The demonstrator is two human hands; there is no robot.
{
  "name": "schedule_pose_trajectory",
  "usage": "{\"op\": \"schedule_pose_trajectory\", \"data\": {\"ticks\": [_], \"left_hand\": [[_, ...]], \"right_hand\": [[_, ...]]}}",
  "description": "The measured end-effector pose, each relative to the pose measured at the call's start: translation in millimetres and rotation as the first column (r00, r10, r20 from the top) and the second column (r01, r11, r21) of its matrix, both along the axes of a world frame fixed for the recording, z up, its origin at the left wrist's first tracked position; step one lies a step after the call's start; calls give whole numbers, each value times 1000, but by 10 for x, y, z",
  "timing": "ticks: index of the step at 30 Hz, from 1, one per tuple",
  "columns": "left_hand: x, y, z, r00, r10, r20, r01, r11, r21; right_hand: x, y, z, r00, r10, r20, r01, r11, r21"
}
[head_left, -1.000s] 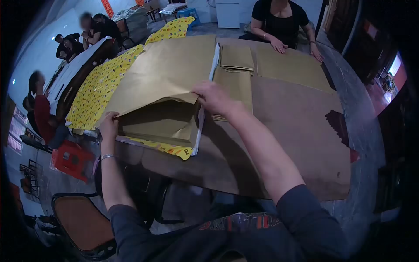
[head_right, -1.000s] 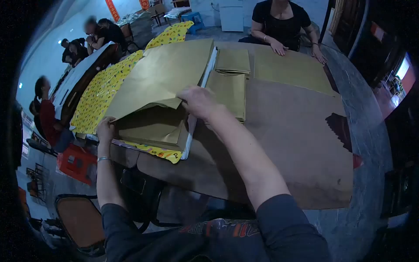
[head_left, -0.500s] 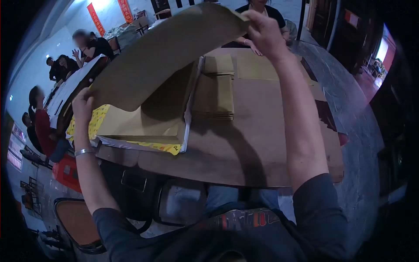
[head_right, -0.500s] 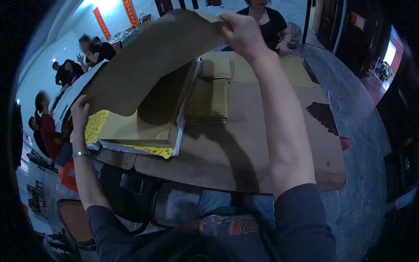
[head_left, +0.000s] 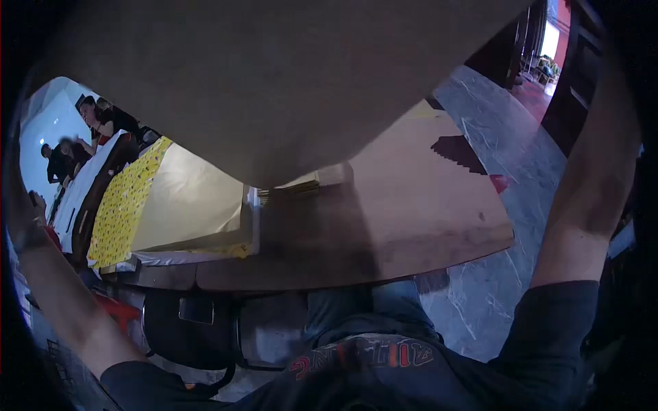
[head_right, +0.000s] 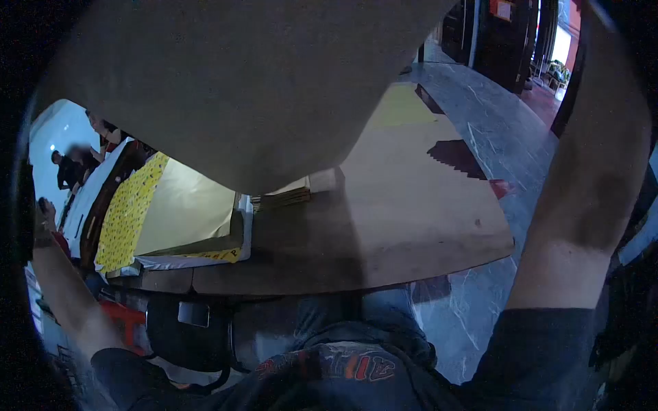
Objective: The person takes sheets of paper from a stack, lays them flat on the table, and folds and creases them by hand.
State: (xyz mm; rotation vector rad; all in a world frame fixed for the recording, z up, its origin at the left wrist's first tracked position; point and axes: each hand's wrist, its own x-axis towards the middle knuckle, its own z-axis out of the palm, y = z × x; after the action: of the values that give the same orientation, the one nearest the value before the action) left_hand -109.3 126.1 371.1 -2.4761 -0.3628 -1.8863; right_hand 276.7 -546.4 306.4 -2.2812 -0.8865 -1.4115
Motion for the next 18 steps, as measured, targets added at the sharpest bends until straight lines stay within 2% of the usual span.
{"op": "schedule_pose_trajectory", "data": {"ticks": [5, 11, 15, 16, 17, 18], "left_hand": [[714, -289, 259, 983, -161, -87, 161, 987, -10], [1942, -846, 331, 896, -368, -248, 362, 930, -72], [2904, -1175, -137, 814, -468, -343, 440, 883, -163], [3120, -1329, -423, 825, -454, -335, 412, 891, -192], [3391, -1429, -674, 824, -401, -400, 354, 916, -190], [3523, -1673, -900, 792, -455, -407, 349, 885, -309]], "right_hand": [[-5, -436, 80, 986, -155, -54, 151, 986, -73], [312, -551, 394, 979, -205, -9, 202, 972, -122], [764, -452, 609, 981, -191, 25, 192, 971, -143], [898, -419, 614, 983, -182, 22, 183, 970, -159], [1077, -372, 488, 985, -169, 32, 172, 975, -142], [1261, -354, 379, 986, -162, 39, 166, 977, -135]]}}
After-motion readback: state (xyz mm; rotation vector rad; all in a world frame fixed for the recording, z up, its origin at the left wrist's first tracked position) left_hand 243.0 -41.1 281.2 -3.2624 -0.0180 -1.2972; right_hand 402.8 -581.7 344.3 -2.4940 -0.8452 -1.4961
